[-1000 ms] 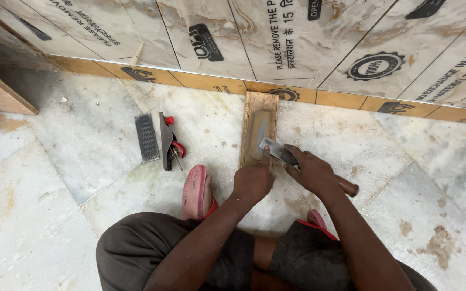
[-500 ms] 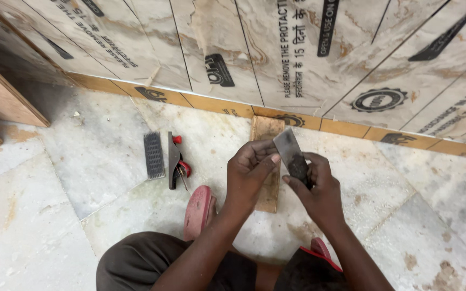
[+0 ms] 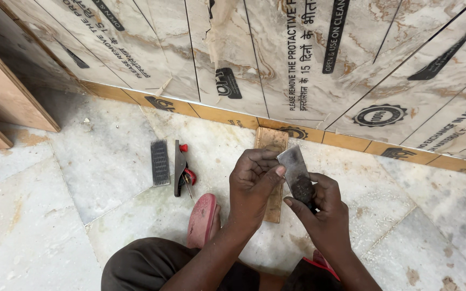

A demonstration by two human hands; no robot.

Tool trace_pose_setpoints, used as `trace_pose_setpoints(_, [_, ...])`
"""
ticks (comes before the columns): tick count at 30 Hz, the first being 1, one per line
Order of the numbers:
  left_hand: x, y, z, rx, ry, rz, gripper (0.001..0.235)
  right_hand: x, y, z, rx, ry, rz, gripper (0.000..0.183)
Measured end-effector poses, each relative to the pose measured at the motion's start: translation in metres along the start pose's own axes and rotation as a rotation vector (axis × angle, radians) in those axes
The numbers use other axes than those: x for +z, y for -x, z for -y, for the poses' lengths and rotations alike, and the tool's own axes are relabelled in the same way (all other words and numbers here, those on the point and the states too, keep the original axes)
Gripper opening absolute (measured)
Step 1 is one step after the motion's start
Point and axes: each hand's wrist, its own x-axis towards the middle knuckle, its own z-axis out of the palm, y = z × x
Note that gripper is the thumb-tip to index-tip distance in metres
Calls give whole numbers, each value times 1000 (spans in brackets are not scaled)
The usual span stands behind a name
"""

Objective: The person sits on the floor and sharpens a metal blade using a sharpening stone. They apply a red substance to the blade, rub it on the stone, and use a chisel to scrape the surface.

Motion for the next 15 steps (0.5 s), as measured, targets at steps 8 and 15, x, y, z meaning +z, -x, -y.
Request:
trace_pose_setpoints(8, [0, -3, -17, -5, -132, 68, 31, -3, 2, -1, -77, 178, -17, 64])
trace_pose_setpoints(15, [-1, -2, -29, -33, -213, 81, 21, -1, 9, -2, -153, 250, 6, 64])
